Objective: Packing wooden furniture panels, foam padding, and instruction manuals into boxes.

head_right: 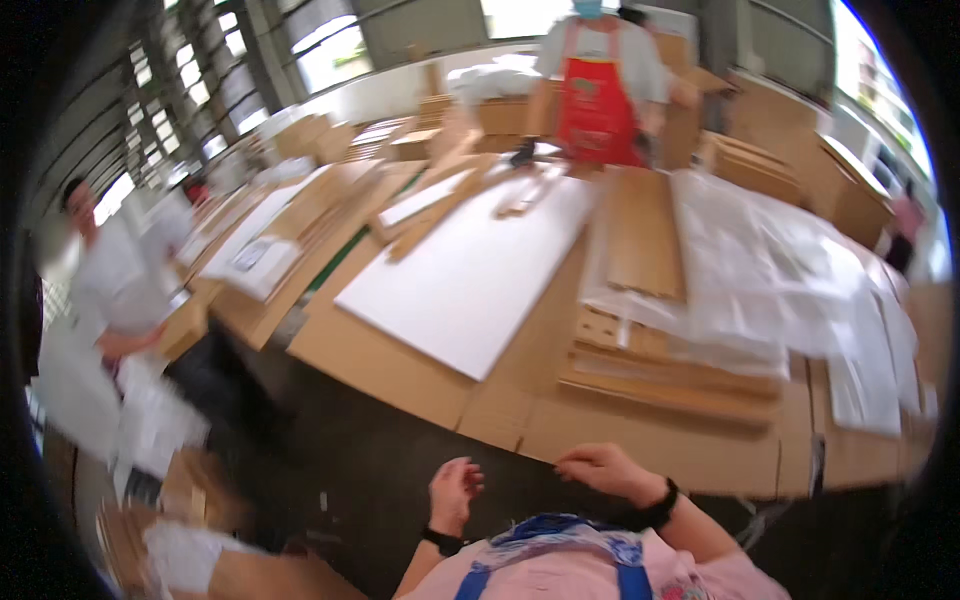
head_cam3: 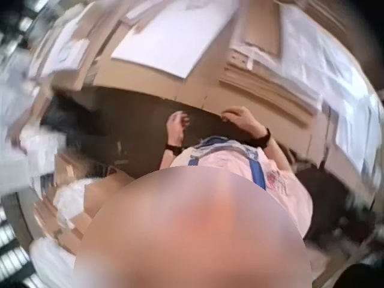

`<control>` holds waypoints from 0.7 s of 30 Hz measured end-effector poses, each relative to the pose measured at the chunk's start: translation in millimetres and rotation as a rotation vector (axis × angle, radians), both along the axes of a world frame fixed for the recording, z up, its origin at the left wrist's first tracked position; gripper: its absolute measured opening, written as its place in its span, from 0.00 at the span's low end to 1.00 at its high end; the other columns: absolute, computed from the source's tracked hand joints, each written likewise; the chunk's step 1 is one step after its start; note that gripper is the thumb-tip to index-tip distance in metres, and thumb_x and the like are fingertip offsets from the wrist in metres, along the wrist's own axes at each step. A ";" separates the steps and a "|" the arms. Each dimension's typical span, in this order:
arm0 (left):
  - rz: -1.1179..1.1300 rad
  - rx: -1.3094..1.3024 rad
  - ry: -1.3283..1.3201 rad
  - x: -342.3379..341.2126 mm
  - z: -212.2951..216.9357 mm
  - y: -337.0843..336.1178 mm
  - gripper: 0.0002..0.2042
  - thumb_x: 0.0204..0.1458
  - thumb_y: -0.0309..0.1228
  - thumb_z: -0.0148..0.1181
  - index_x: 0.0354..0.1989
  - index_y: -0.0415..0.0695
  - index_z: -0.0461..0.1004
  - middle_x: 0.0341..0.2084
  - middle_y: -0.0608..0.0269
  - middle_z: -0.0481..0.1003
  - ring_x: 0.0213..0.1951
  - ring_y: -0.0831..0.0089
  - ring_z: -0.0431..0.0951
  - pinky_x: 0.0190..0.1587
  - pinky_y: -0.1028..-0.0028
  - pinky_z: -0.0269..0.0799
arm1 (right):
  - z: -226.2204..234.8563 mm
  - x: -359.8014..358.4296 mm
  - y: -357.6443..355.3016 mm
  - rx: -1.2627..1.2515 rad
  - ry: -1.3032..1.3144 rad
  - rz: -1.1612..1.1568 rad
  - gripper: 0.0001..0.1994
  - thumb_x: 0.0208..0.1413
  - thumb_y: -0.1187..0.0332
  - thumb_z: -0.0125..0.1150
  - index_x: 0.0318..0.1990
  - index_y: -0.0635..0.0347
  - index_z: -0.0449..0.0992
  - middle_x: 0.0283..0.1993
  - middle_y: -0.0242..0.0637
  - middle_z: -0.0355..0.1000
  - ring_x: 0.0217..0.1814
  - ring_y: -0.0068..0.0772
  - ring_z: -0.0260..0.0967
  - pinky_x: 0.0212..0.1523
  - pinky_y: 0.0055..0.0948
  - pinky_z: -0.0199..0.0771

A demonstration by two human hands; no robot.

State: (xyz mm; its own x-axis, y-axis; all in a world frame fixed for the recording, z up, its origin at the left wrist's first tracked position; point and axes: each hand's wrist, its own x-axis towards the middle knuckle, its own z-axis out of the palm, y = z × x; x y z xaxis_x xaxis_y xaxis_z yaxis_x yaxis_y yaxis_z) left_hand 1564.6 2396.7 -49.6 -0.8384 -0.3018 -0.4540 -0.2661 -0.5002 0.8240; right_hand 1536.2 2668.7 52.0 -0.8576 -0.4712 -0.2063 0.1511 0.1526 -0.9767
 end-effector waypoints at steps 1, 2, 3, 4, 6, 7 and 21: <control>-0.102 -0.032 0.013 -8.8 -5.0 6.0 0.09 0.56 0.35 0.54 0.39 0.43 0.73 0.28 0.64 0.75 0.28 0.77 0.75 0.28 0.77 0.72 | -11.2 -7.3 18.7 0.034 0.044 -0.097 0.09 0.57 0.73 0.53 0.41 0.69 0.75 0.35 0.37 0.75 0.38 0.26 0.73 0.41 0.24 0.74; -0.152 -0.083 0.020 -21.7 4.2 13.8 0.10 0.56 0.35 0.54 0.39 0.43 0.73 0.29 0.65 0.76 0.28 0.79 0.75 0.28 0.78 0.71 | -24.9 -13.3 43.0 0.066 0.090 -0.214 0.09 0.57 0.74 0.52 0.41 0.70 0.74 0.35 0.38 0.75 0.39 0.28 0.73 0.42 0.24 0.74; -0.086 -0.090 0.026 -33.4 8.8 8.3 0.10 0.56 0.35 0.54 0.39 0.43 0.73 0.29 0.65 0.76 0.28 0.79 0.75 0.28 0.78 0.71 | -22.6 -15.6 59.2 0.099 0.136 -0.344 0.08 0.56 0.74 0.51 0.39 0.68 0.75 0.33 0.38 0.75 0.36 0.28 0.73 0.38 0.24 0.74; -0.078 -0.134 0.063 -44.7 9.5 -0.6 0.09 0.56 0.35 0.54 0.39 0.44 0.73 0.29 0.65 0.76 0.28 0.79 0.75 0.28 0.78 0.71 | -18.3 -17.4 70.8 0.067 0.151 -0.408 0.08 0.56 0.75 0.50 0.38 0.67 0.75 0.32 0.37 0.75 0.32 0.26 0.73 0.33 0.22 0.73; -0.010 -0.195 0.097 -57.4 18.3 -15.7 0.08 0.56 0.35 0.54 0.39 0.45 0.73 0.30 0.66 0.76 0.28 0.79 0.75 0.28 0.78 0.71 | -25.6 -23.2 86.9 0.076 0.109 -0.444 0.08 0.55 0.75 0.49 0.37 0.66 0.75 0.30 0.36 0.75 0.30 0.25 0.72 0.30 0.21 0.71; 0.055 -0.210 0.096 -58.4 25.5 -28.7 0.08 0.56 0.35 0.54 0.38 0.45 0.73 0.29 0.67 0.76 0.28 0.79 0.75 0.28 0.78 0.71 | -31.4 -26.4 90.7 0.060 0.085 -0.441 0.08 0.55 0.75 0.49 0.37 0.65 0.75 0.30 0.36 0.75 0.29 0.25 0.72 0.30 0.21 0.71; -0.140 -0.182 0.146 -154.4 35.3 0.0 0.06 0.57 0.32 0.53 0.37 0.45 0.73 0.27 0.68 0.74 0.28 0.78 0.74 0.27 0.80 0.71 | -22.1 -100.7 71.1 0.521 0.430 -0.308 0.10 0.51 0.65 0.55 0.36 0.59 0.77 0.31 0.46 0.74 0.34 0.44 0.74 0.36 0.33 0.73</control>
